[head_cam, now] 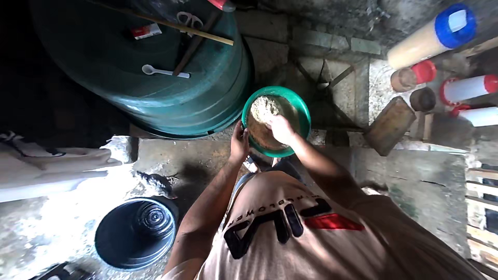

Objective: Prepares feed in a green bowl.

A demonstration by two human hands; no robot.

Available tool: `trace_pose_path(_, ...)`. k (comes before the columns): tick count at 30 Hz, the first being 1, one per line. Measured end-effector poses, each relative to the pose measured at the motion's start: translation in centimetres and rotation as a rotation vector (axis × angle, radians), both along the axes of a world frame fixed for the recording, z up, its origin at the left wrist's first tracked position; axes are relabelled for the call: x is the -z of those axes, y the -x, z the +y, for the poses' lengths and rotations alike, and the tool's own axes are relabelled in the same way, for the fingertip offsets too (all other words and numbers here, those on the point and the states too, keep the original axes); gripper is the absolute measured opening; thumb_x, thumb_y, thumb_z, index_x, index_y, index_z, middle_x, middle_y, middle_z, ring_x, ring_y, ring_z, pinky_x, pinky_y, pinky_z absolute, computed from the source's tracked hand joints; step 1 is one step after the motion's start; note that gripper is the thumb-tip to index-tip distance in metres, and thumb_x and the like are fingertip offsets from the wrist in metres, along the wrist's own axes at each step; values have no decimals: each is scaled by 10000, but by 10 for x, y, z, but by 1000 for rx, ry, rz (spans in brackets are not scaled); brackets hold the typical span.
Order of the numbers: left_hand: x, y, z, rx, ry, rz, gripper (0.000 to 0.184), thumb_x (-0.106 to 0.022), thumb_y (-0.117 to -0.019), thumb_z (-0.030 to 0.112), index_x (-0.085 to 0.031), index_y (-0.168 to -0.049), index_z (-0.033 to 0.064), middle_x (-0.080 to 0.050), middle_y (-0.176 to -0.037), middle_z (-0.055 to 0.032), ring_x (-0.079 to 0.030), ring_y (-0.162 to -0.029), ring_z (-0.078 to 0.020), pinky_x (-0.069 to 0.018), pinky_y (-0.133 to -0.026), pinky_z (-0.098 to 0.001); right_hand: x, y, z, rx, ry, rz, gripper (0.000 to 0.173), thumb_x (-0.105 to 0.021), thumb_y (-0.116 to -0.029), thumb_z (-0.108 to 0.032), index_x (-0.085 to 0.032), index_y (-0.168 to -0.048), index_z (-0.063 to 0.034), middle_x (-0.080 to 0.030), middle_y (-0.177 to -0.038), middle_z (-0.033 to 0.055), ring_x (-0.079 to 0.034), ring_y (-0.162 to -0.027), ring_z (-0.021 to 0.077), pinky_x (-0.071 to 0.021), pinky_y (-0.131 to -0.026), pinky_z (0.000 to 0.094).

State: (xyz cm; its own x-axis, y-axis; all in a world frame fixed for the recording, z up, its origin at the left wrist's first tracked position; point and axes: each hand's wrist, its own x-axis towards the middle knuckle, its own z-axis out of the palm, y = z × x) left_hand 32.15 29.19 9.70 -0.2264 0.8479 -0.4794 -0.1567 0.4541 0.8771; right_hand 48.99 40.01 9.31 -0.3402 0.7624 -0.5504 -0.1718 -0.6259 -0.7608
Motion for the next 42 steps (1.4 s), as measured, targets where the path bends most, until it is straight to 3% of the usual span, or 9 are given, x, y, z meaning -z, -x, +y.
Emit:
trace_pose_path(9,14,9,10,-44,62,-48,520,-461,-1108,258,-304,-1603,228,-596,-1288,-208,-671,-1013,-347,-587,-782,-571,-31,-86,20,-48,153,-315,517,-321,-1111,-421,-464,-1484,-93,-651,-1321,137,-692,-1078,258,-581,-889,425)
trace_pose_path(14,1,16,11,74,83,39,529,-459,-1106,339,-300,-1610,322,-586,-1333,-203,-659,-1007,-368,-575,-744,-594,2,-76,58,76,221,-335,655,-464,-1048,-533,-357,-1568,-150,-426,-1563,181,-517,-1357,359,-513,-1024,560)
trace_pose_path(20,-6,18,34,76,93,25,534,-505,-1092,234,-343,-1601,221,-609,-1316,-198,-685,-1020,-333,-606,-746,-543,21,-17,85,-73,194,-362,580,-508,-1009,-564,-563,-1407,-145,-635,-1322,108,-616,-1200,238,-541,-969,494)
trace_pose_path(22,-12,17,43,81,100,43,533,-499,-1091,213,-343,-1601,202,-596,-1345,-196,-677,-1029,-312,-599,-761,-515,11,-11,85,-252,162,-460,651,-449,-1047,-579,-449,-1531,-143,-472,-1542,131,-450,-1413,261,-404,-1127,545)
trace_pose_path(25,-16,19,53,86,93,108,499,-489,-1093,211,-379,-1576,154,-588,-1374,-192,-671,-1052,-293,-591,-792,-492,-6,-4,87,-593,-57,-553,629,-353,-1104,-500,-444,-1542,-58,-405,-1602,192,-366,-1496,306,-304,-1207,572)
trace_pose_path(28,-13,21,57,104,60,136,494,-490,-1091,205,-387,-1565,108,-573,-1407,-193,-651,-1144,-271,-576,-899,-472,-14,-11,74,-832,-551,-567,274,-553,-1027,-147,-646,-1190,53,-659,-1179,220,-634,-1114,280,-506,-983,471)
trace_pose_path(33,-13,24,64,133,11,173,484,-499,-1088,204,-410,-1551,98,-590,-1399,-182,-651,-1164,-250,-567,-940,-450,-20,-57,40,-1084,-957,-989,435,-714,-900,-206,-672,-1332,-181,-385,-1630,108,-324,-1518,338,-299,-1216,581)
trace_pose_path(39,-19,20,67,167,-116,195,464,-500,-1083,161,-435,-1527,45,-555,-1453,-177,-598,-1273,-203,-495,-1083,-386,-26,-59,64,-505,-693,-865,364,-578,-1036,-288,-663,-1328,-87,-673,-1311,126,-647,-1219,230,-513,-1071,454)
trace_pose_path(42,-26,17,68,182,-133,228,463,-500,-1083,167,-437,-1526,47,-550,-1463,-168,-593,-1279,-192,-484,-1092,-370,-31,-24,87,-270,-963,-891,344,-550,-1043,-274,-677,-1309,-97,-652,-1339,105,-614,-1256,221,-498,-1087,421)
